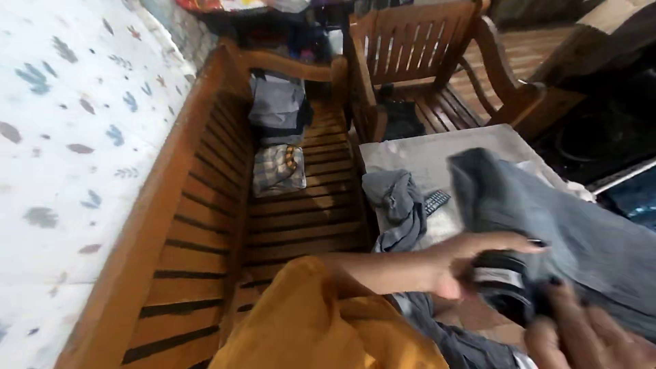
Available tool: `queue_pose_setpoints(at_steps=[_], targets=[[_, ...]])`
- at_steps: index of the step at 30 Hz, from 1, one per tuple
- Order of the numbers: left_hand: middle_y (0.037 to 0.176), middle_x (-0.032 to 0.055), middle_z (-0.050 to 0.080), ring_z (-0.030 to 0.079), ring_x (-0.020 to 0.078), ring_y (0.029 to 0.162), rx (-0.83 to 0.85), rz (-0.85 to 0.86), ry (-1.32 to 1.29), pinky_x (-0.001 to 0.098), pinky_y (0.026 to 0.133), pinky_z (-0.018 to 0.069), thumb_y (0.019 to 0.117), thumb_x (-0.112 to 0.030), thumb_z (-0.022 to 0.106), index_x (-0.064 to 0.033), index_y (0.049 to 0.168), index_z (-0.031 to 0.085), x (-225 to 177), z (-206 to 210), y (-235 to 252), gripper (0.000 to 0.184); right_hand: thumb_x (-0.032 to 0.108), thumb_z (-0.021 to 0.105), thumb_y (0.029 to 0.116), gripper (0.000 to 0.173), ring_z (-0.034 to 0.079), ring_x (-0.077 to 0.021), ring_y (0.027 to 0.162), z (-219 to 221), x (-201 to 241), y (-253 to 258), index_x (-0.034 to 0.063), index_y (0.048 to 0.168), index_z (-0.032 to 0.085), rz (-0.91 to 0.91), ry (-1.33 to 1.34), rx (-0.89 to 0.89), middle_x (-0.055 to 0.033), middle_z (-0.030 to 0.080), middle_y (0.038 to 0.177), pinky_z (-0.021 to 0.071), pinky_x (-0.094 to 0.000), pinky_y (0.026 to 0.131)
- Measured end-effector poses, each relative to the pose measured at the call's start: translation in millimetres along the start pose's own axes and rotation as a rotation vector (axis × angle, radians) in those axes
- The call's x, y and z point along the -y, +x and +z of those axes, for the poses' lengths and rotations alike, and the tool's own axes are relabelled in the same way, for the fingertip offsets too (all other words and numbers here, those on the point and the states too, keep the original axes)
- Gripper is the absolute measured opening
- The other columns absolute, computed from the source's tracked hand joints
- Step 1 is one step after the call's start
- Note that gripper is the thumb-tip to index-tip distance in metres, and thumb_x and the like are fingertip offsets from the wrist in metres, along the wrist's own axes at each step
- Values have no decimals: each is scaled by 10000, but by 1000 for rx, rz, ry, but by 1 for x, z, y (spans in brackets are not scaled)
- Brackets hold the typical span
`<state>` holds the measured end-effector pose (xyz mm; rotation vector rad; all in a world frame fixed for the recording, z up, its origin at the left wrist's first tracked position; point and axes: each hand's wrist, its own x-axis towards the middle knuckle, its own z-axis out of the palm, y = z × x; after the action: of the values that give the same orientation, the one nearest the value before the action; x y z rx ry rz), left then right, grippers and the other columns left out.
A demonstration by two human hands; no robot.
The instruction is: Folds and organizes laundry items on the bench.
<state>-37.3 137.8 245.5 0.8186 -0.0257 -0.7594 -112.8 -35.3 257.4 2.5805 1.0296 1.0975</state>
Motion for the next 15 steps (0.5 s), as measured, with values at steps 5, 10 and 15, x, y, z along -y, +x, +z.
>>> queue_pose_setpoints(at_steps=[5, 10, 15], targets=[[805, -14, 640, 655, 76, 736, -364, 217, 12, 267, 667, 577, 913, 34, 511, -128, 985, 562, -43, -112, -61, 185, 311, 589, 1037, 253, 653, -339, 1209, 92, 23, 46, 86, 1135, 652, -68, 416, -37, -137, 705, 1264, 505, -515, 1027], [827, 61, 686, 702, 149, 740, -759, 353, 50, 342, 651, 610, 838, -3, 539, -71, 1052, 576, -85, -217, -98, 228, 449, 507, 1035, 497, 484, -335, 1408, 247, 37, 92, 89, 1367, 593, 244, 781, -13, -184, 542, 1482, 394, -497, 1168], [942, 32, 685, 690, 137, 807, -921, 353, 366, 342, 701, 599, 888, -83, 588, -106, 1264, 538, -156, -282, -73, 380, 542, 422, 1035, 661, 261, -463, 1518, 406, 69, 120, 111, 1534, 475, 432, 621, 563, -236, 311, 1638, 223, -646, 1213]])
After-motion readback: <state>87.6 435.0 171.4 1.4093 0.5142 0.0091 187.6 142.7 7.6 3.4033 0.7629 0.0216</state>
